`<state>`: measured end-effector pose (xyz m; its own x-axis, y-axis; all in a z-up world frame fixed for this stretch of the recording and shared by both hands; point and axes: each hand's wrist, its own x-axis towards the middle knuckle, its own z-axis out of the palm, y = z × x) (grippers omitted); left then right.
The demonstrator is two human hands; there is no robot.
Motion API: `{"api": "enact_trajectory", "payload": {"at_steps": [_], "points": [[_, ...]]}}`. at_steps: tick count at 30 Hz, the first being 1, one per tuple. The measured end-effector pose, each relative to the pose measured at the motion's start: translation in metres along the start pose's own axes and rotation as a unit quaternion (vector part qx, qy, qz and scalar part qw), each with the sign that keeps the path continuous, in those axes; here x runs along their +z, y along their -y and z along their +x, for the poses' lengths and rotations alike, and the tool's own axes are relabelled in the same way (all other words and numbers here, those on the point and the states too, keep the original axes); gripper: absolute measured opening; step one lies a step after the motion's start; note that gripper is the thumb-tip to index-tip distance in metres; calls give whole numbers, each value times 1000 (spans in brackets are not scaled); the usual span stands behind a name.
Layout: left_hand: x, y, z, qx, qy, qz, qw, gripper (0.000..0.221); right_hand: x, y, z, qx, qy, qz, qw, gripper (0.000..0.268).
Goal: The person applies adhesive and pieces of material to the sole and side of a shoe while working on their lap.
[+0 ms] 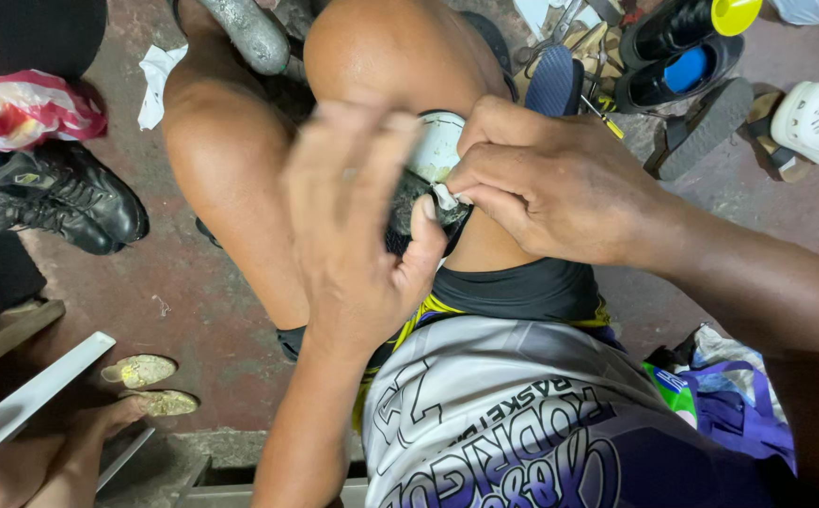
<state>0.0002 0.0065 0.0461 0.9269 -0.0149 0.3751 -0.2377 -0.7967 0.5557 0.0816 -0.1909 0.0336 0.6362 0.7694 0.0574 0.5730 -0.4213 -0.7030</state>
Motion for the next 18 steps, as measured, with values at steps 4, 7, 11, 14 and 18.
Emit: {"api": "enact_trajectory", "payload": {"at_steps": [4,7,11,14,18], "points": [[3,6,-7,-12,85,-61,994,25,-7,-2,4,-3,36,19,999,8],[7,7,-9,-7,69,-68,995,22,-11,-5,5,-1,40,24,999,8],[3,-4,-15,-17,-32,2,999,23,-11,-3,7,-11,46,24,999,9],[-1,-16,-17,-259,-46,-122,957,33,-10,-4,7,-1,55,31,998,10],[3,-18,-10,-243,77,-101,962,52,-11,-4,6,-7,69,53,996,7]]}}
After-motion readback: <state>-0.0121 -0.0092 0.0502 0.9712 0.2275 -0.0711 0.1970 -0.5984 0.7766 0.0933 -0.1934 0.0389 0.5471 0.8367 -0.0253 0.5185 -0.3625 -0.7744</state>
